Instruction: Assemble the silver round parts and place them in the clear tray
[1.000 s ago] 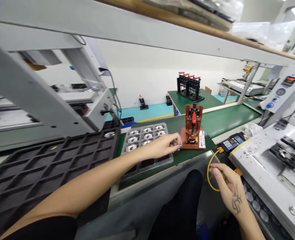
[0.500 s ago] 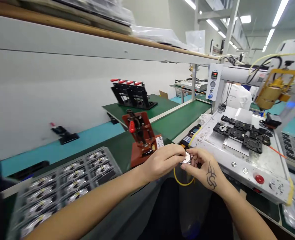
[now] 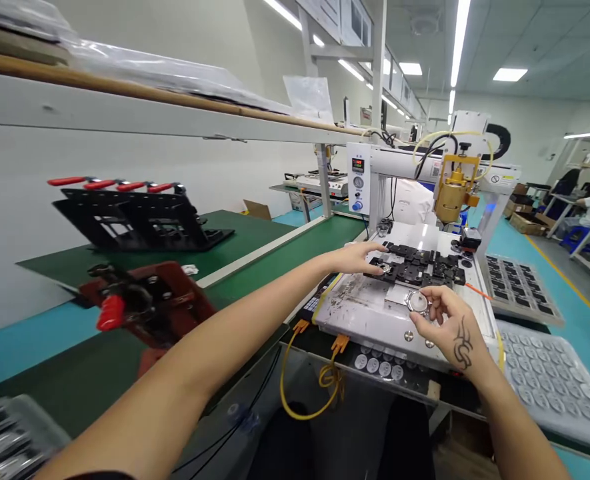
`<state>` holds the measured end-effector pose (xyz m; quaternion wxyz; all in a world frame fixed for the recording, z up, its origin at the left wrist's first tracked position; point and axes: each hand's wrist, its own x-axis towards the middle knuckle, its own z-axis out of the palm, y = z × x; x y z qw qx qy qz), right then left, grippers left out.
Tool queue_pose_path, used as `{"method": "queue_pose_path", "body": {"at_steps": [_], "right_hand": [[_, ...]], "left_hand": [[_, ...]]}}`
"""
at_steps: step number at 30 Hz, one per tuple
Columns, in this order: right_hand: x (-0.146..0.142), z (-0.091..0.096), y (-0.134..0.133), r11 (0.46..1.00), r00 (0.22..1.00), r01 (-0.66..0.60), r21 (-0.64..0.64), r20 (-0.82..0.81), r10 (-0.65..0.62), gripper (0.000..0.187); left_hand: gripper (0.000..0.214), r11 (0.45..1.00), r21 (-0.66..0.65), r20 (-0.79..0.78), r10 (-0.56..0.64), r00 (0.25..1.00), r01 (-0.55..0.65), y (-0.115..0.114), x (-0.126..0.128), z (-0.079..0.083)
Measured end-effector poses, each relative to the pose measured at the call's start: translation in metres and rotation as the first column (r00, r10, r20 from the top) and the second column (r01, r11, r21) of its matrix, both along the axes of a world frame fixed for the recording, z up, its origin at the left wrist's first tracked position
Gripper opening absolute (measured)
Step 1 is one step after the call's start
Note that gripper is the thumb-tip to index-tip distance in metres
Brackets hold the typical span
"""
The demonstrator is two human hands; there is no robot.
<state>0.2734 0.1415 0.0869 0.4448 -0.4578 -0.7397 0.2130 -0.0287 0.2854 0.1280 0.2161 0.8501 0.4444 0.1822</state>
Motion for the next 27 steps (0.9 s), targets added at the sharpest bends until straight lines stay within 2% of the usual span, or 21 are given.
{"method": "queue_pose_path", "body": {"at_steps": [3, 7, 9, 12, 16, 20, 23, 27], "right_hand": [[0.018, 0.001, -0.005, 0.999, 0.999, 0.031, 0.027, 0.024, -0.032, 0.038], [0.026, 0.002, 0.000, 0.998, 0.998, 0.054, 0.034, 0.023, -0.054, 0.039], [0.019, 0.004, 0.014, 0.998, 0.998, 0.060, 0.022, 0.010, -0.060, 0.040], [-0.002, 0.008, 0.048, 0.998, 0.998, 0.064, 0.026, 0.015, -0.064, 0.043], [-0.037, 0.015, 0.104, 0.999, 0.974, -0.005, 0.036, 0.228, -0.003, 0.038], [-0.065, 0.018, 0.150, 0.996, 0.931, -0.079, -0.037, 0.355, 0.087, 0.028], [-0.077, 0.017, 0.169, 0.988, 0.890, -0.111, -0.111, 0.431, 0.148, 0.028], [-0.083, 0.015, 0.177, 0.977, 0.843, -0.142, -0.158, 0.499, 0.203, 0.030]], "left_hand": [[0.061, 0.998, -0.063, -0.062, -0.034, 0.997, 0.030, 0.027, 0.005, -0.002], [0.046, 0.995, -0.085, -0.073, -0.063, 0.995, 0.057, 0.042, 0.005, -0.009], [0.043, 0.994, -0.083, -0.059, -0.073, 0.996, 0.068, 0.044, 0.006, -0.009], [0.042, 0.997, -0.057, -0.011, -0.061, 0.998, 0.060, 0.042, 0.007, -0.005], [0.043, 0.999, 0.034, 0.151, -0.021, 0.988, 0.016, 0.027, 0.002, 0.003], [0.050, 0.995, 0.090, 0.310, 0.018, 0.951, -0.048, 0.001, -0.010, 0.009], [0.048, 0.992, 0.105, 0.372, 0.029, 0.928, -0.073, -0.020, -0.020, 0.008], [0.043, 0.986, 0.152, 0.435, 0.002, 0.900, -0.075, -0.045, -0.036, 0.002]]}}
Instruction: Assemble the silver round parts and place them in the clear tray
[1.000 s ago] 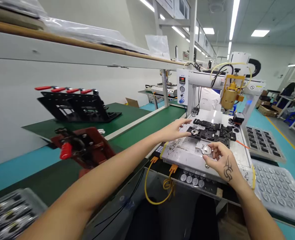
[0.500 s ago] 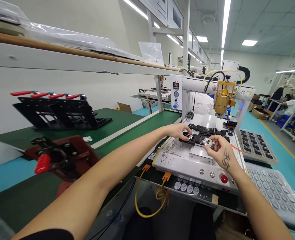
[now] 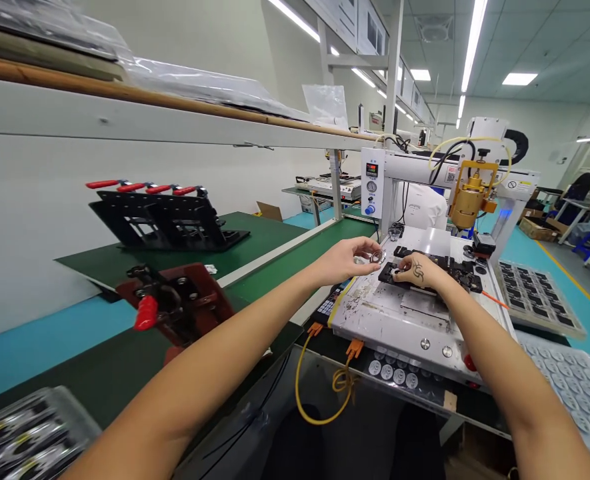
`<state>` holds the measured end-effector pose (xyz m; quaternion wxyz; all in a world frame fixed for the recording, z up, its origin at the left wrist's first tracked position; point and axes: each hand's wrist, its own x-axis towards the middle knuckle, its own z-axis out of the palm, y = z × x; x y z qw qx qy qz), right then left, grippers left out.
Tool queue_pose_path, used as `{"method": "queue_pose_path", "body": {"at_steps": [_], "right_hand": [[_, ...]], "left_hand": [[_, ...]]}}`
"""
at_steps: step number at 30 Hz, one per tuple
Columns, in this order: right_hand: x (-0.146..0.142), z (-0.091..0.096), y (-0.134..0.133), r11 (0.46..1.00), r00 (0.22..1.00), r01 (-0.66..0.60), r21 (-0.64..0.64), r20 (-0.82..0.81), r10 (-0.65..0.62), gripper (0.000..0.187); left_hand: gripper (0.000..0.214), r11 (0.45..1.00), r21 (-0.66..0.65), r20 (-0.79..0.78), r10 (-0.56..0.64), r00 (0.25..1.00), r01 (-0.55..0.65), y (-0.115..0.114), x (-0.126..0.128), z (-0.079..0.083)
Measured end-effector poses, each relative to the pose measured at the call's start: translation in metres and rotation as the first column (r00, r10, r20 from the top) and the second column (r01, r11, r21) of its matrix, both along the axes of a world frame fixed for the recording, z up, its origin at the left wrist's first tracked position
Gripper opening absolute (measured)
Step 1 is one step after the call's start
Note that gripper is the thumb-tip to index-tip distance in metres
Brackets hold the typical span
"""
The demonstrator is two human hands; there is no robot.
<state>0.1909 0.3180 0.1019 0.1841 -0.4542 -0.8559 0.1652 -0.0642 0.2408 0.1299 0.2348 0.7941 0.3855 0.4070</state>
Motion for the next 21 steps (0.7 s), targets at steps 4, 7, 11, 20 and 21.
{"method": "queue_pose_path", "body": {"at_steps": [4, 7, 11, 20, 21], "right_hand": [[0.001, -0.004, -0.002, 1.000, 0.999, -0.009, 0.027, 0.053, 0.008, 0.027], [0.001, -0.010, -0.004, 0.996, 0.997, -0.002, 0.089, 0.083, -0.006, 0.026], [-0.008, -0.013, -0.007, 0.982, 0.990, 0.060, 0.180, 0.114, -0.081, 0.023], [0.073, -0.016, -0.119, 0.793, 0.930, 0.359, 0.493, -0.260, -0.259, 0.034], [0.095, -0.025, -0.142, 0.732, 0.893, 0.439, 0.521, -0.339, -0.295, 0.031]], "left_hand": [[0.037, 0.999, 0.031, 0.039, -0.014, 0.999, 0.013, -0.020, -0.015, -0.008], [0.036, 0.998, 0.051, 0.073, -0.025, 0.997, 0.021, -0.036, -0.024, -0.013], [0.035, 0.998, 0.055, 0.133, -0.042, 0.990, 0.035, -0.055, -0.023, -0.014], [0.044, 0.995, -0.102, 0.374, 0.042, 0.926, -0.004, -0.109, -0.007, -0.048], [0.044, 0.992, -0.123, 0.383, 0.072, 0.921, -0.026, -0.117, -0.009, -0.059]]}}
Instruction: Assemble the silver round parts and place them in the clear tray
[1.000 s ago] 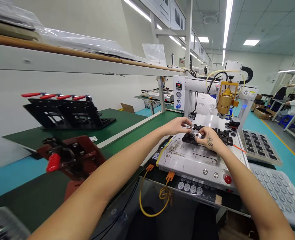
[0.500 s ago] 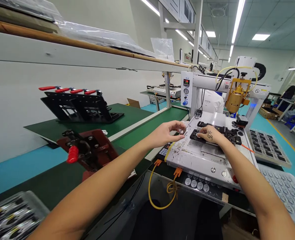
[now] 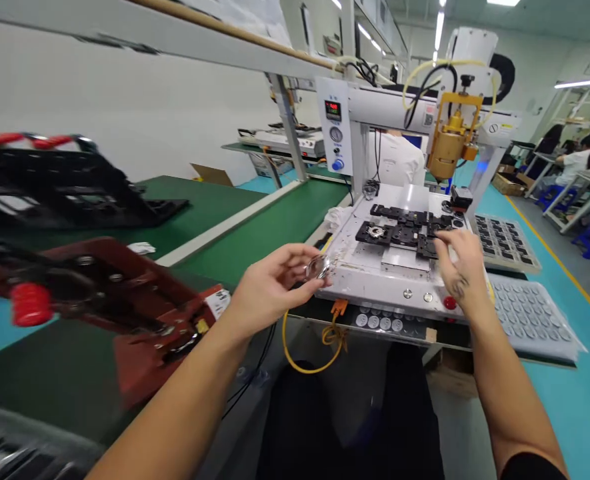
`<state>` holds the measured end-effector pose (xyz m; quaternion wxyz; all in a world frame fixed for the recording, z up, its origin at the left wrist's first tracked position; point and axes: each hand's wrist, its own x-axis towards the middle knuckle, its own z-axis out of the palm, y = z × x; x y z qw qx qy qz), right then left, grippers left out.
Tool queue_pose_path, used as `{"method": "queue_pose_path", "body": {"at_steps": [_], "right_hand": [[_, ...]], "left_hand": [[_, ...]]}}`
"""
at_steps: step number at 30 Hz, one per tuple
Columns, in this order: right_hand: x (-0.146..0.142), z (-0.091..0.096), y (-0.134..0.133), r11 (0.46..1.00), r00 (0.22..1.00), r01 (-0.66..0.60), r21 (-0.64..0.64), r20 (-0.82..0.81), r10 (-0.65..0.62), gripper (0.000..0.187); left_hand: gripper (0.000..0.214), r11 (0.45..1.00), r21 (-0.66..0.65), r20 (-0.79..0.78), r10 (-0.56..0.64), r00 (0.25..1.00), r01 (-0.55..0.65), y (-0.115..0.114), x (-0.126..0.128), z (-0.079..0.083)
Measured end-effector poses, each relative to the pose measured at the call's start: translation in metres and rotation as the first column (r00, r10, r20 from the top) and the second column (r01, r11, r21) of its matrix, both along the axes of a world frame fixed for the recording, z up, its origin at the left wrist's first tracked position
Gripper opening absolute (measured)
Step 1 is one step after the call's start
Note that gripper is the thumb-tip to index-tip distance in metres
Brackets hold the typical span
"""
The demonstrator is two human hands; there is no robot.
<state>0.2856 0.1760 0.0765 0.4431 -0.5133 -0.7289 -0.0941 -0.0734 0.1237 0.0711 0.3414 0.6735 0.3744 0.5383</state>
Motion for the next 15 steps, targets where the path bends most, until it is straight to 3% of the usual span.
{"method": "queue_pose_path", "body": {"at_steps": [2, 5, 9, 11, 13, 15], "right_hand": [[0.041, -0.026, -0.042, 0.986, 0.984, 0.165, 0.035, -0.079, -0.162, 0.028], [0.083, -0.070, -0.080, 0.944, 0.940, 0.324, -0.058, -0.096, -0.329, 0.038], [0.081, -0.108, -0.093, 0.922, 0.913, 0.384, -0.054, -0.130, -0.387, 0.042], [0.058, -0.118, -0.096, 0.957, 0.949, 0.281, -0.070, -0.127, -0.288, 0.034], [0.029, -0.129, -0.099, 0.979, 0.996, 0.035, -0.199, -0.073, -0.050, 0.023], [0.002, -0.142, -0.099, 0.920, 0.982, -0.183, -0.346, -0.025, 0.186, 0.020]], "left_hand": [[0.044, 0.999, -0.042, 0.008, 0.011, 1.000, -0.011, -0.013, -0.003, -0.024], [0.044, 0.992, -0.119, -0.015, -0.038, 0.999, 0.036, -0.024, 0.004, -0.061], [0.043, 0.955, -0.211, -0.140, -0.239, 0.961, 0.207, -0.020, 0.039, -0.105], [0.042, 0.914, -0.239, -0.228, -0.380, 0.896, 0.327, -0.011, 0.060, -0.124], [0.040, 0.885, -0.232, -0.333, -0.463, 0.821, 0.405, -0.001, 0.079, -0.141], [0.039, 0.882, -0.204, -0.426, -0.471, 0.772, 0.425, 0.008, 0.093, -0.154]]}}
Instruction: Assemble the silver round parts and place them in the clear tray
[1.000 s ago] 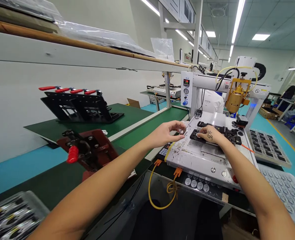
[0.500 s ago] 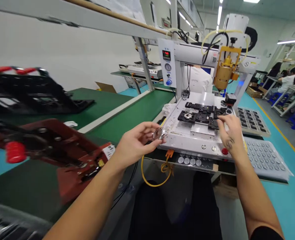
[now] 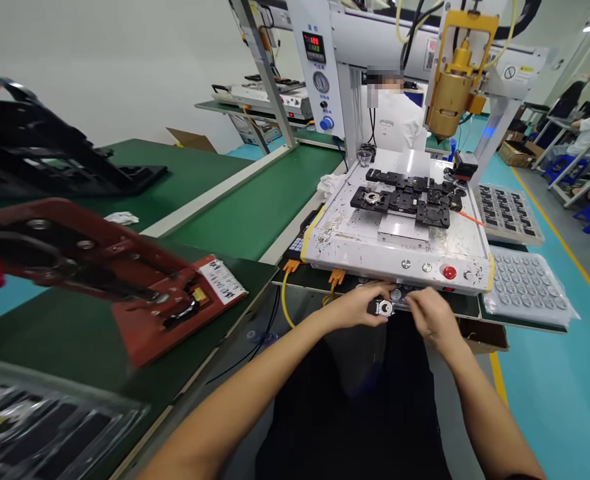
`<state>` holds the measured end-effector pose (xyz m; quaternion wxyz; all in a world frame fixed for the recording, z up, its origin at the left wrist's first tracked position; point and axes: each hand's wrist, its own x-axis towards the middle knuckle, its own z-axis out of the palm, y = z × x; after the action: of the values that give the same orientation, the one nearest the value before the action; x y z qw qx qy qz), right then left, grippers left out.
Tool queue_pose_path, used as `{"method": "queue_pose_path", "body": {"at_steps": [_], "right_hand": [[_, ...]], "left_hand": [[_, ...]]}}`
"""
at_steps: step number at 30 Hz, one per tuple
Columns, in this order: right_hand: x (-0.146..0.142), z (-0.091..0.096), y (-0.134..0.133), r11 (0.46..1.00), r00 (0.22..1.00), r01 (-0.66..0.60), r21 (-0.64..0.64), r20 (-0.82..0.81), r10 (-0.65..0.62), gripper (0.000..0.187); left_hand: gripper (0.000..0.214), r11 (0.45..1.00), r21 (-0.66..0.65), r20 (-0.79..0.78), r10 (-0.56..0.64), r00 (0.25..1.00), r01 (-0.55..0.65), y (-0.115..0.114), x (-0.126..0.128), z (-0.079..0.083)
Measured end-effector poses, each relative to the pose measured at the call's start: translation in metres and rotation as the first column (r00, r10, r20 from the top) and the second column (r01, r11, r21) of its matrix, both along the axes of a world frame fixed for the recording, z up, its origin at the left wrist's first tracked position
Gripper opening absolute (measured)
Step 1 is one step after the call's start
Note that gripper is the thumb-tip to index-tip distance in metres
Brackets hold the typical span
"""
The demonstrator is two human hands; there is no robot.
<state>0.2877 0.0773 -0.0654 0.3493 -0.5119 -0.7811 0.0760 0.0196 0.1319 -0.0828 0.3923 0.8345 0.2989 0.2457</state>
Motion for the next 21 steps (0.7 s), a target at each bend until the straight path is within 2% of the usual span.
{"method": "queue_pose_path", "body": {"at_steps": [1, 3, 5, 8, 14, 17, 21], "right_hand": [[-0.010, -0.007, 0.001, 0.996, 0.997, -0.072, -0.045, 0.025, 0.073, 0.021], [-0.022, -0.020, 0.005, 0.990, 0.992, -0.115, -0.079, 0.044, 0.119, 0.026], [-0.026, -0.030, 0.008, 0.990, 0.992, -0.111, -0.091, 0.046, 0.115, 0.031], [-0.025, -0.035, 0.007, 0.991, 0.993, -0.095, -0.097, 0.060, 0.101, 0.027], [-0.030, -0.042, 0.001, 0.993, 0.989, -0.114, -0.043, 0.094, 0.117, 0.025], [-0.031, -0.055, 0.001, 0.994, 0.992, -0.109, 0.027, 0.066, 0.107, 0.024], [-0.030, -0.077, -0.001, 0.989, 0.995, -0.097, 0.112, -0.001, 0.097, 0.023]], "left_hand": [[0.039, 1.000, 0.021, -0.024, -0.006, 1.000, 0.006, 0.003, 0.004, -0.005], [0.039, 0.999, 0.033, -0.040, -0.011, 0.999, 0.012, 0.004, 0.007, -0.012], [0.039, 0.999, 0.033, -0.038, -0.029, 0.999, 0.030, 0.001, 0.006, -0.017], [0.038, 0.998, 0.021, -0.028, -0.063, 0.998, 0.063, -0.008, 0.000, -0.020], [0.036, 0.989, -0.125, -0.005, -0.078, 0.997, 0.077, -0.010, -0.006, -0.011], [0.037, 0.982, -0.170, -0.002, -0.088, 0.996, 0.086, -0.008, -0.007, -0.007], [0.034, 0.982, -0.152, -0.035, -0.121, 0.992, 0.114, -0.006, -0.007, -0.004]]}}
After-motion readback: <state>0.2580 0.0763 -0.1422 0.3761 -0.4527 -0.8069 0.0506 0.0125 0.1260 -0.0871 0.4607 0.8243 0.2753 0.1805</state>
